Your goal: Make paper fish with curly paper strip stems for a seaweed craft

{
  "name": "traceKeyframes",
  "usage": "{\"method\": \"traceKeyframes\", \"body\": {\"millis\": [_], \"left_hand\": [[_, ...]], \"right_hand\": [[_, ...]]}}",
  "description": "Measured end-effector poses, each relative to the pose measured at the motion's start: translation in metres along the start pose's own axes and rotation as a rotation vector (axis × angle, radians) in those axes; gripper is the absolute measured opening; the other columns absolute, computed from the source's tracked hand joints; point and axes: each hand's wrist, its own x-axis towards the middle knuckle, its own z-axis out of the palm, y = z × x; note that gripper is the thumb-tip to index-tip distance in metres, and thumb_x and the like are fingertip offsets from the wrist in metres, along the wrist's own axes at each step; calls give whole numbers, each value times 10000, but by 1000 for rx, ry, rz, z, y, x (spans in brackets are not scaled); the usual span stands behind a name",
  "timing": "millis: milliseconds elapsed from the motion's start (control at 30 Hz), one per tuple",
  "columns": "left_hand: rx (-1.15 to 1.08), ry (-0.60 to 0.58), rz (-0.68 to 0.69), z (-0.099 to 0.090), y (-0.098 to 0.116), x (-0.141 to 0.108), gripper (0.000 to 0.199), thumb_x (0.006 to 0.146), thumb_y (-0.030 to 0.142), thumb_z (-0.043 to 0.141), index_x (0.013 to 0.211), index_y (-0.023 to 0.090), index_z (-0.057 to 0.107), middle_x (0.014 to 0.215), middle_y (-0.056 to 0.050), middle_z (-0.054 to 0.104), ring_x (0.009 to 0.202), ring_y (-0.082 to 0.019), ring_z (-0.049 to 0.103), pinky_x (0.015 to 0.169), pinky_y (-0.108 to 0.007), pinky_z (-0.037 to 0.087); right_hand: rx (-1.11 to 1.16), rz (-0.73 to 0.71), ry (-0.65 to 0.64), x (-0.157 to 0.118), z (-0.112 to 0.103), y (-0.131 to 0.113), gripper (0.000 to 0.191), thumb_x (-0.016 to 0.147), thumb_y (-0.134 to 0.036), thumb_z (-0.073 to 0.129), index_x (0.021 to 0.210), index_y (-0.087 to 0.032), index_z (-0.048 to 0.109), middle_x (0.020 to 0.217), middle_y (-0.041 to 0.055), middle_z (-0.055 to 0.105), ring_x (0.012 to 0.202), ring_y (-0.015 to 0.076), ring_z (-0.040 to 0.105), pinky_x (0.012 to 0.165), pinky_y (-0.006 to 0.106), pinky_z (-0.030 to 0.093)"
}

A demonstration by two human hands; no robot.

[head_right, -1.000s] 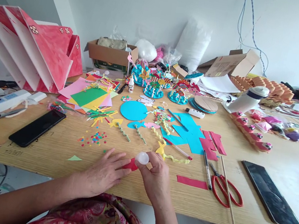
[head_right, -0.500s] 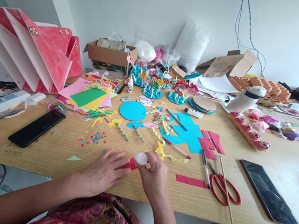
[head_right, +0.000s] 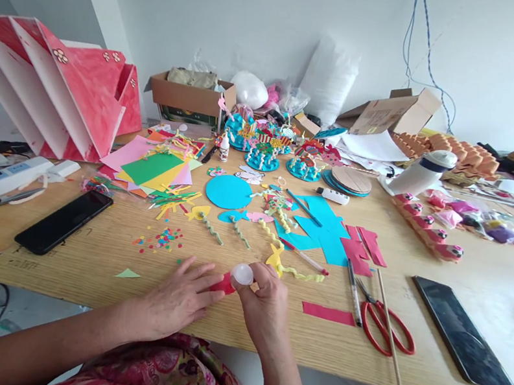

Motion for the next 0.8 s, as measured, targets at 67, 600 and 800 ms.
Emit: {"method": "traceKeyframes", "body": {"millis": [67, 600, 800], "left_hand": [[5, -2, -2, -1, 0, 0, 306, 890, 296, 468, 1194, 267, 463, 1291, -12, 468, 1250, -261, 321, 1017, -550, 216], [6, -17, -10, -4, 1, -1, 321, 887, 272, 467, 1208, 270, 455, 1315, -7, 448, 1260, -263, 316, 1017, -552, 224], [4, -13, -13, -5, 1, -1, 326, 888, 291, 466, 1213, 273, 455, 1295, -18, 467, 1255, -262, 325, 1023, -539, 218]], "right_hand": [[8, 5, -4, 0, 0, -1, 227, 744, -334, 569, 578, -201, 487, 583, -37, 517, 584, 119, 487, 534, 211, 338], [76, 90, -59, -12, 1, 2, 213, 755, -406, 569, 689, -204, 569, 625, -30, 588, 608, 136, 522, 563, 222, 382], [62, 106, -13, -10, -2, 5, 223, 753, -416, 564, 692, -202, 576, 630, -26, 595, 609, 141, 531, 567, 228, 385]]}}
